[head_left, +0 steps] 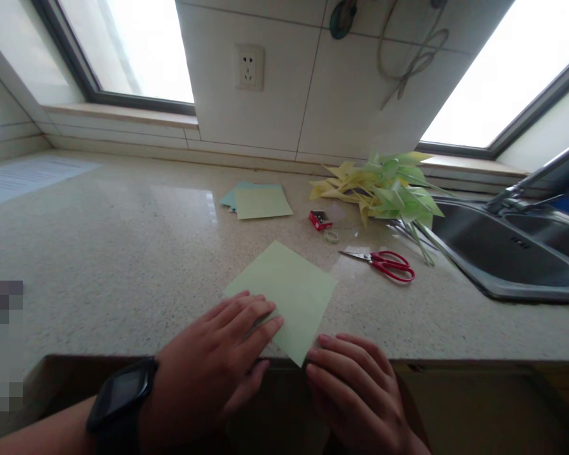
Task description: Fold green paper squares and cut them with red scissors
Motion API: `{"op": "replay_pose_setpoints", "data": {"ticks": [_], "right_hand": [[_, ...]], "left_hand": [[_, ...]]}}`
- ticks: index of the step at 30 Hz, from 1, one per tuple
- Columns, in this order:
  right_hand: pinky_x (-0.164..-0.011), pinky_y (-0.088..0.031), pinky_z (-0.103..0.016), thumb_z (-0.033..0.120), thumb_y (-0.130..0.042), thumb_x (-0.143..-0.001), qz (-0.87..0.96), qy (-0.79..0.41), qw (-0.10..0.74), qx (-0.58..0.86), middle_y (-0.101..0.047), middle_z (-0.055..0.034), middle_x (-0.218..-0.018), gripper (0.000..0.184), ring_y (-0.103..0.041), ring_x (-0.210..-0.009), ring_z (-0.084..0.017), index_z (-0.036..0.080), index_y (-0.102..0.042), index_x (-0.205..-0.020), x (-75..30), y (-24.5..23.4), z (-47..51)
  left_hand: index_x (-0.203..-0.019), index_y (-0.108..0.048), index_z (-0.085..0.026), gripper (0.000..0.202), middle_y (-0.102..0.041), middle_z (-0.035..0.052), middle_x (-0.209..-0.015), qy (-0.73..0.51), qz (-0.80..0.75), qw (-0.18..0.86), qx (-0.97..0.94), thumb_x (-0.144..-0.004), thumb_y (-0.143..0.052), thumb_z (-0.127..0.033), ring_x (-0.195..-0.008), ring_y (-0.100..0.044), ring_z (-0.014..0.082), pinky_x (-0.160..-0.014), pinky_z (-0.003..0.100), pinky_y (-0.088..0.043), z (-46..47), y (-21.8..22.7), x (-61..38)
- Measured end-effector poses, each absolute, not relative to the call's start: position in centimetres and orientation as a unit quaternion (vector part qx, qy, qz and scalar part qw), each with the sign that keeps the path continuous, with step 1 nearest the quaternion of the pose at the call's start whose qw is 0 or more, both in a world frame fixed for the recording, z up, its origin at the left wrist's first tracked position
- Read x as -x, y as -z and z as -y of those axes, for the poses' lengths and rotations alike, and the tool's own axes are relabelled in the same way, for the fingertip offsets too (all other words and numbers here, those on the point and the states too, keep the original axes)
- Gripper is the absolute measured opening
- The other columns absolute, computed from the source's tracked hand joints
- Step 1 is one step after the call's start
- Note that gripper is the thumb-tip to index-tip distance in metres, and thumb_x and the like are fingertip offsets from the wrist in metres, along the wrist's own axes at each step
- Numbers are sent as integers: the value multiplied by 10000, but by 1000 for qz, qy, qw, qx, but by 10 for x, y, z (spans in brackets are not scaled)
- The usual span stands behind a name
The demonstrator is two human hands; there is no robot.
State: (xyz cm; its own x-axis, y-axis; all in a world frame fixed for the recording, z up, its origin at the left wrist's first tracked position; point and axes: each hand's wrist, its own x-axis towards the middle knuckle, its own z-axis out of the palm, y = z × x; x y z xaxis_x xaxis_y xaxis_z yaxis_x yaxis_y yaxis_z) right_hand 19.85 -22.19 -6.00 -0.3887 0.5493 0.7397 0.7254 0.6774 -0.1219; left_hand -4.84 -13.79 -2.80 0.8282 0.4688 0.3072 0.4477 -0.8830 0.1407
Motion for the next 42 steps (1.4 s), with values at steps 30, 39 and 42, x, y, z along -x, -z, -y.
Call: {"op": "replay_pose_setpoints", "data": {"ticks": [30, 39, 42], "right_hand": [[-1076, -467, -445, 76, -565, -836, 842, 143, 346, 390, -761, -62, -1127, 435, -577, -1271, -255, 144, -659, -1255, -205, 75, 233], [-1063, -451, -481, 48, -592, -810, 836, 133, 356, 396, -747, -83, -1109, 463, -562, -1250, -276, 123, -659, -1262, -203, 80, 233], [-1057, -452, -473, 50, -588, -811, 836, 129, 358, 396, -746, -83, -1106, 452, -562, -1240, -273, 123, -664, -1250, -202, 78, 233]], "left_hand": [[-1403, -507, -226, 562, -603, 102, -1424, -180, -249, 51, -950, -854, -618, -185, -1355, -536, 289, -1158, 509, -445, 137, 30, 46], [-1402, -509, -208, 569, -597, 113, -1430, -170, -241, 46, -954, -846, -629, -180, -1373, -520, 292, -1164, 509, -436, 136, 28, 46], [-1396, -518, -200, 560, -605, 118, -1421, -172, -240, 41, -955, -846, -621, -174, -1372, -522, 290, -1165, 504, -434, 136, 29, 46]]}}
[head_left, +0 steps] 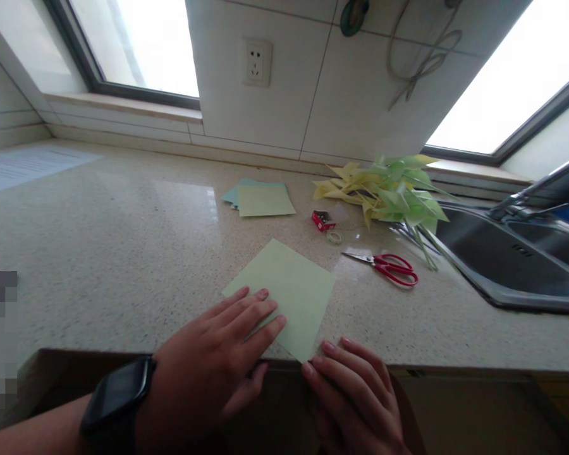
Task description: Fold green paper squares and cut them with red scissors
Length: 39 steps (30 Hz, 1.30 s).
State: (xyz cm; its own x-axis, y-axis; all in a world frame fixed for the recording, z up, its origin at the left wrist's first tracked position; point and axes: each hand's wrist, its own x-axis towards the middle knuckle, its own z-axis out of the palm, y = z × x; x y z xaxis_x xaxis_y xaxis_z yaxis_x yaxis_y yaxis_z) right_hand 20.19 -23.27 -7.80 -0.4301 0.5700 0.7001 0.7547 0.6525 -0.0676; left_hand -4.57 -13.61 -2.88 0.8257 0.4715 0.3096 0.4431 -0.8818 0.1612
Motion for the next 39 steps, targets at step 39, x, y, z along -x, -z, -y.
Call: {"op": "replay_pose_setpoints", "data": {"ticks": [39], "right_hand": [[-1038, -457, -512, 64, -513, -901, 839, 135, 366, 380, -680, -119, -1212, 344, -566, -1246, -305, 88, -705, -1185, -203, 80, 232]], "left_hand": [[-1543, -379, -280, 578, -361, -11, -1646, -123, -186, 8, -975, -989, -542, -296, -1502, -319, 235, -1219, 460, -193, 138, 33, 50]]}}
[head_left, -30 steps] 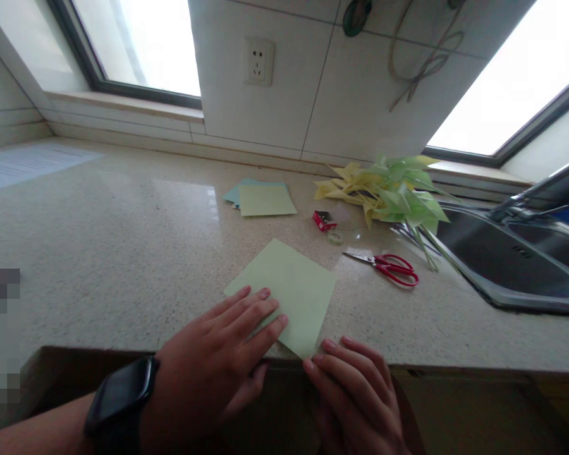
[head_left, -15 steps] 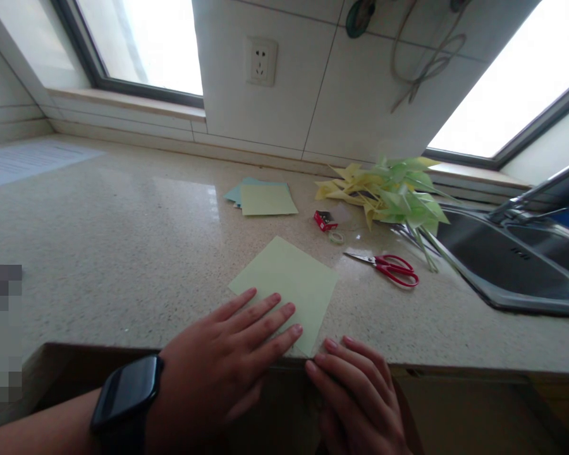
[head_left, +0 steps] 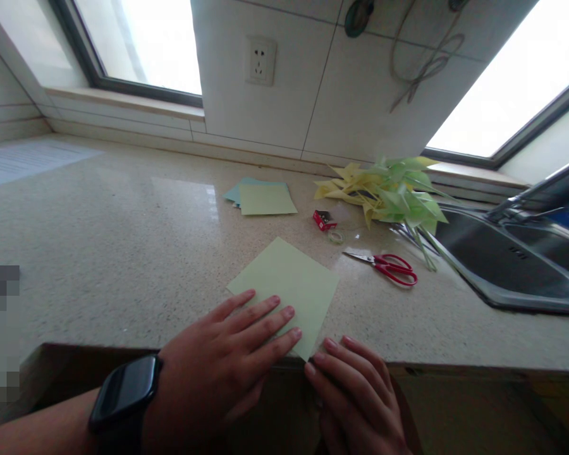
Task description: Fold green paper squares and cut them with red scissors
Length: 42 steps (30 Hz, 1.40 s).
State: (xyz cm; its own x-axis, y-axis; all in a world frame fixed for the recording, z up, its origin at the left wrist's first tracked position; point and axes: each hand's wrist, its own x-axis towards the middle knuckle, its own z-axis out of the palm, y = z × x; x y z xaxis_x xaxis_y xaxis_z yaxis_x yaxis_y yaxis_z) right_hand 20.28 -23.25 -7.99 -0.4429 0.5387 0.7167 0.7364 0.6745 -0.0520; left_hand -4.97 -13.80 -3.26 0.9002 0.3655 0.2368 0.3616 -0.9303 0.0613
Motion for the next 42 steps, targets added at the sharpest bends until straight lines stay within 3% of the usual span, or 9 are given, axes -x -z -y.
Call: {"op": "replay_pose_setpoints", "data": {"ticks": [22, 34, 42], "right_hand": [[-1032, -452, -486, 30, -515, -862, 819, 123, 385, 407, -659, -112, -1167, 362, -578, -1193, -276, 94, -713, -1158, -193, 75, 234], [-1026, -461, -482, 1, -503, -845, 823, 118, 386, 400, -654, -120, -1171, 377, -580, -1193, -278, 72, -700, -1158, -193, 73, 233], [-1027, -464, -481, 1, -512, -843, 820, 118, 386, 406, -659, -115, -1159, 380, -584, -1184, -274, 78, -699, -1165, -191, 72, 232]], "left_hand": [[-1556, -356, -262, 626, -376, 20, -1638, -114, -178, 1, -977, -965, -558, -215, -1492, -342, 273, -1212, 509, -242, 138, 36, 50], [-1566, -337, -257, 565, -359, 31, -1646, -111, -173, -7, -979, -1025, -495, -280, -1502, -323, 269, -1208, 509, -244, 138, 36, 50], [-1560, -348, -251, 602, -361, 37, -1645, -114, -172, -3, -978, -994, -552, -281, -1500, -326, 278, -1212, 509, -234, 138, 37, 50]]}}
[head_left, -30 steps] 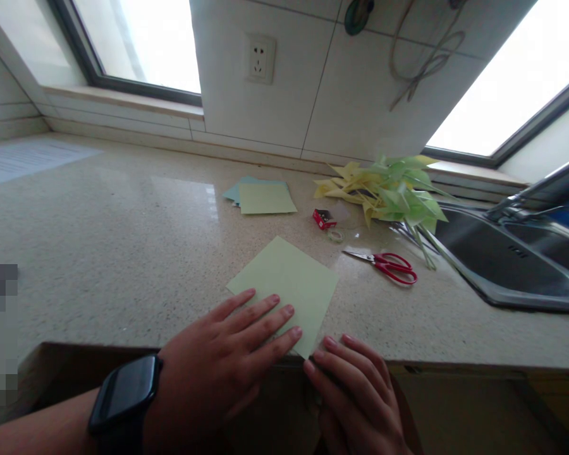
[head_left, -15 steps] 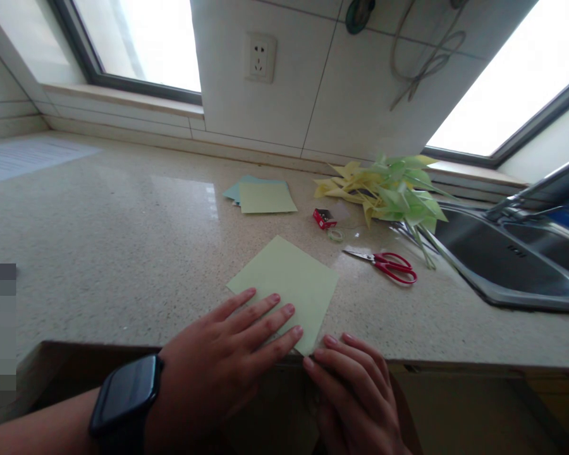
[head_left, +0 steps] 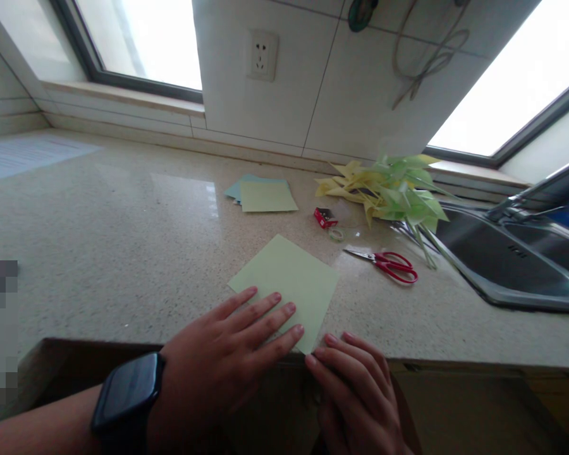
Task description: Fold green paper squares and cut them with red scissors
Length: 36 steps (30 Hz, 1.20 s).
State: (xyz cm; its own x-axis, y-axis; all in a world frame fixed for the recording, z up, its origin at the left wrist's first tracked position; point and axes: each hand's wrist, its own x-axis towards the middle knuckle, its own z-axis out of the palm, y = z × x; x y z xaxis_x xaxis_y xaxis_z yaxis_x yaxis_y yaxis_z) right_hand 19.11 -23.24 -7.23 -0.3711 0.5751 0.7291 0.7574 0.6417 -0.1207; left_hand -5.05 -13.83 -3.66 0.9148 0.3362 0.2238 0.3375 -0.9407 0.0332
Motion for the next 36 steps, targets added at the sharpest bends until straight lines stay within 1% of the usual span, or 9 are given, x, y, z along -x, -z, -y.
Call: {"op": "replay_pose_setpoints", "data": {"ticks": [5, 9, 14, 18, 24, 36], "right_hand": [[-1024, -472, -467, -1, -522, -839, 813, 114, 392, 416, -664, -102, -1140, 378, -598, -1158, -262, 98, -700, -1158, -190, 72, 234], [-1022, -468, -461, 4, -525, -841, 807, 116, 393, 424, -663, -96, -1120, 377, -600, -1141, -254, 112, -700, -1157, -189, 74, 234], [-1007, -465, -468, 12, -543, -845, 803, 119, 397, 428, -652, -100, -1095, 338, -599, -1118, -251, 100, -705, -1129, -186, 73, 232], [-997, -466, -479, 10, -536, -846, 804, 120, 396, 427, -648, -107, -1097, 339, -597, -1120, -258, 91, -703, -1130, -185, 73, 231], [-1001, -464, -475, 12, -537, -843, 799, 124, 400, 431, -651, -103, -1101, 349, -594, -1123, -254, 102, -700, -1139, -185, 75, 231], [-993, -462, -482, -7, -536, -837, 797, 120, 398, 439, -640, -104, -1113, 365, -595, -1112, -257, 95, -695, -1149, -183, 75, 232]], "left_hand": [[-1542, -378, -248, 564, -401, 33, -1624, 123, 174, 11, 977, -1001, -537, -258, -1483, -361, 277, -1204, 502, -254, 138, 36, 49], [-1550, -365, -247, 559, -391, 34, -1630, 123, 171, 12, 977, -1012, -515, -269, -1487, -356, 276, -1202, 501, -254, 137, 36, 49], [-1547, -371, -248, 532, -393, 32, -1628, 119, 171, 16, 978, -1028, -487, -270, -1487, -357, 272, -1202, 498, -256, 138, 36, 50], [-1550, -367, -245, 523, -395, 29, -1627, 125, 170, 25, 977, -1038, -472, -268, -1490, -351, 266, -1210, 489, -249, 137, 37, 49], [-1565, -348, -231, 520, -383, 47, -1633, 120, 171, 40, 977, -1060, -432, -322, -1496, -338, 268, -1214, 485, -227, 137, 37, 50], [-1565, -350, -234, 486, -397, 45, -1625, 122, 164, 58, 977, -1086, -363, -314, -1489, -352, 264, -1206, 470, -194, 137, 38, 50]]}}
